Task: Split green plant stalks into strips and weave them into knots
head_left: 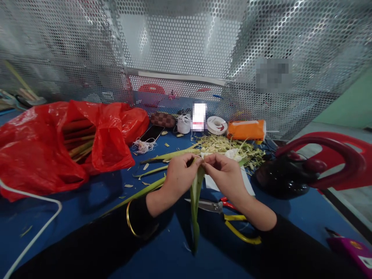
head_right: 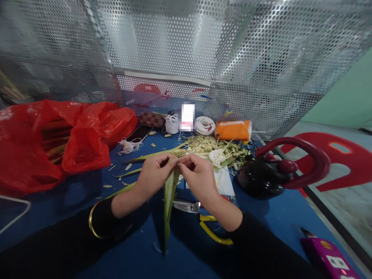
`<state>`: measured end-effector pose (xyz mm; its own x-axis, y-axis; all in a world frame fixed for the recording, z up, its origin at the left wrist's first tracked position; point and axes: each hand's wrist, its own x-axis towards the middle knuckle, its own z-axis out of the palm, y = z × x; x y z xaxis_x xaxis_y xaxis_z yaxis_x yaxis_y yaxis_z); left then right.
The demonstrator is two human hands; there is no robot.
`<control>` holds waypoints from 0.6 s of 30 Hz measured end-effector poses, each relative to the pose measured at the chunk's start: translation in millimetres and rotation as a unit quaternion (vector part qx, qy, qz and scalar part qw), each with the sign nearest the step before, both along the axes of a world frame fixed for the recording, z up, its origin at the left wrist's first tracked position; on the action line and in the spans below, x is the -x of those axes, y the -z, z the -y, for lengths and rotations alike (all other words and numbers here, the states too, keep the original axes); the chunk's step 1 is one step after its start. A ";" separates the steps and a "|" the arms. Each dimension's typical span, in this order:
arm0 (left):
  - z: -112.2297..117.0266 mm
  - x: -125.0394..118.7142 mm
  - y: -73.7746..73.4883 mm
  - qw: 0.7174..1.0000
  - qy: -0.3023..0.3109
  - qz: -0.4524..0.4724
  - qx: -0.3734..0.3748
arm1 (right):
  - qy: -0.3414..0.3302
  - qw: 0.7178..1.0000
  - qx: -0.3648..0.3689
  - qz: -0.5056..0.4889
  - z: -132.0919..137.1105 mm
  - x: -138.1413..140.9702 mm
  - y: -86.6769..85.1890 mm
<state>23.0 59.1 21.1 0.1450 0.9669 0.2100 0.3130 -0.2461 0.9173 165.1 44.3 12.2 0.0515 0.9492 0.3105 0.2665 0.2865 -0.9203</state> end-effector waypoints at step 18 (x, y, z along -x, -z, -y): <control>2.7 4.0 -5.3 0.995 0.008 -0.097 -0.036 | 0.013 0.989 -0.109 0.102 1.3 -2.0 -2.7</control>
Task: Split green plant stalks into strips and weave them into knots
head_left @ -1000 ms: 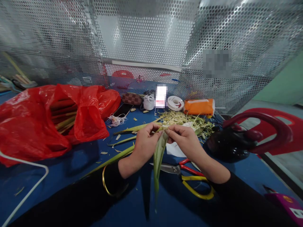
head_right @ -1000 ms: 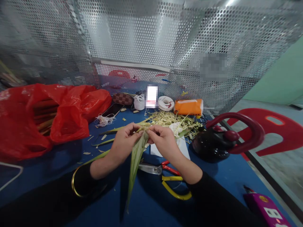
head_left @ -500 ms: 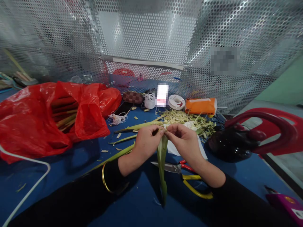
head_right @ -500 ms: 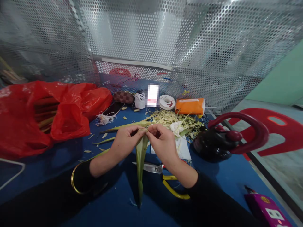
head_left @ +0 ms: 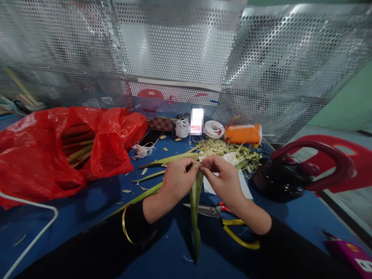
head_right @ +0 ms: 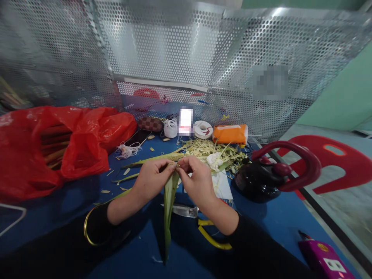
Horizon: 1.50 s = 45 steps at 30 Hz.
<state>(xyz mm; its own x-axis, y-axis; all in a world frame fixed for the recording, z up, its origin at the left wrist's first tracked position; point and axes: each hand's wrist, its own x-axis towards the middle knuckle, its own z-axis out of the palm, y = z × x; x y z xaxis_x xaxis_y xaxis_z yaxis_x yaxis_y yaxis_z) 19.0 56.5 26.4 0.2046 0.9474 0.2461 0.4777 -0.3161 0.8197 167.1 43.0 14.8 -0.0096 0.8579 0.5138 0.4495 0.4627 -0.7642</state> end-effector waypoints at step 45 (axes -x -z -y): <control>1.1 -0.2 -4.0 0.999 0.014 0.030 -0.009 | -0.012 0.995 0.080 -0.058 -2.2 -5.0 -3.6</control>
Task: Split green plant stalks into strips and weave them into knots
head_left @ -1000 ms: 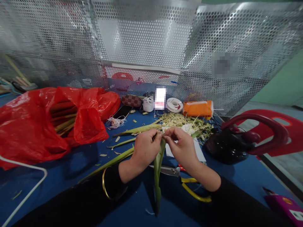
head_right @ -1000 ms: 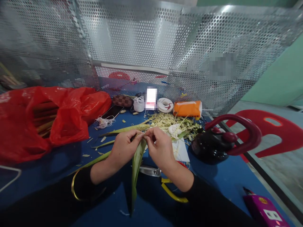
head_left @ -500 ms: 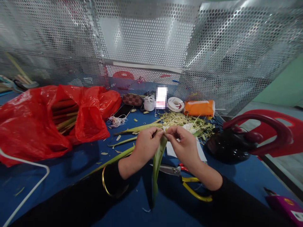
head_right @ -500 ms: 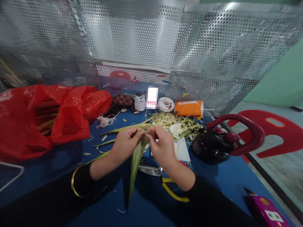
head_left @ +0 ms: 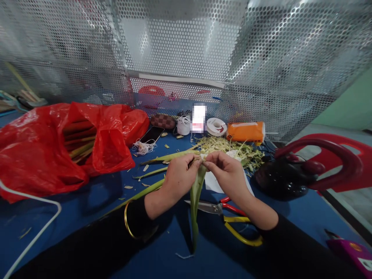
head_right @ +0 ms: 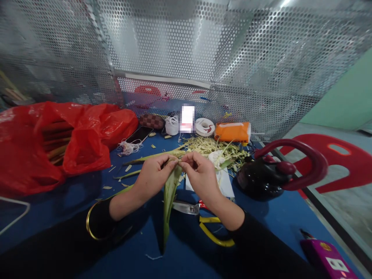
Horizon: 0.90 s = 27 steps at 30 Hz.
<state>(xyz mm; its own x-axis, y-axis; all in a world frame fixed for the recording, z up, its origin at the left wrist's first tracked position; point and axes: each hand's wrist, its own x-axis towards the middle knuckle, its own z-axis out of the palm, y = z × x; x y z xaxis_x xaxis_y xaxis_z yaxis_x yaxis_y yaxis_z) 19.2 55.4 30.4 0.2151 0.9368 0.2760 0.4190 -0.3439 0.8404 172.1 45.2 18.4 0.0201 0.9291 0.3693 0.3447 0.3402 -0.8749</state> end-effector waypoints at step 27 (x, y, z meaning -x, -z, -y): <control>-0.5 -5.6 7.0 0.996 -0.043 0.072 0.007 | 0.022 0.959 -0.215 0.181 8.2 2.8 3.5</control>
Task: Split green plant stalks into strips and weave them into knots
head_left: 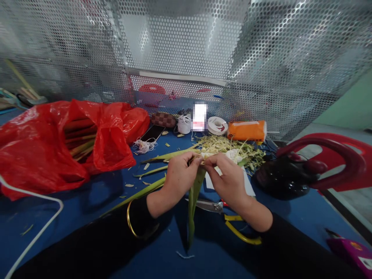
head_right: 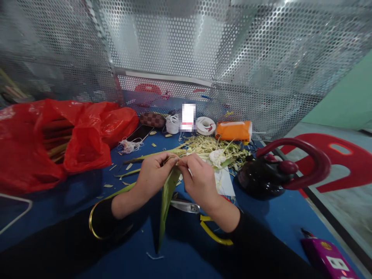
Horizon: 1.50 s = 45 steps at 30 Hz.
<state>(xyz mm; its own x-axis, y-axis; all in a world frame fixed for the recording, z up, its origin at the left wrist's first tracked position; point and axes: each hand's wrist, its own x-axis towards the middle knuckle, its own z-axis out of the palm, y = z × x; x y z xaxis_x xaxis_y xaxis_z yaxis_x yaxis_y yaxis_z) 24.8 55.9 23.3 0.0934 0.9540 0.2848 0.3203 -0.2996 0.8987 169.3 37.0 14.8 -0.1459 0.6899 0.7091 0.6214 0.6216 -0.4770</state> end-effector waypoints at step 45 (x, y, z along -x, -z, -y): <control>-11.6 8.3 5.1 0.999 -0.039 0.018 -0.003 | -0.039 0.996 0.075 -0.007 17.1 16.4 9.1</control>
<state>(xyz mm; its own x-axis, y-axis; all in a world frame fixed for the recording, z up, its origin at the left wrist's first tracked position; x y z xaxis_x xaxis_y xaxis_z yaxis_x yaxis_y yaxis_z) 16.5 67.4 18.2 0.0095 0.9563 0.2921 0.3110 -0.2805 0.9081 153.0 19.9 5.7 -0.1944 0.7755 0.6007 0.5658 0.5889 -0.5771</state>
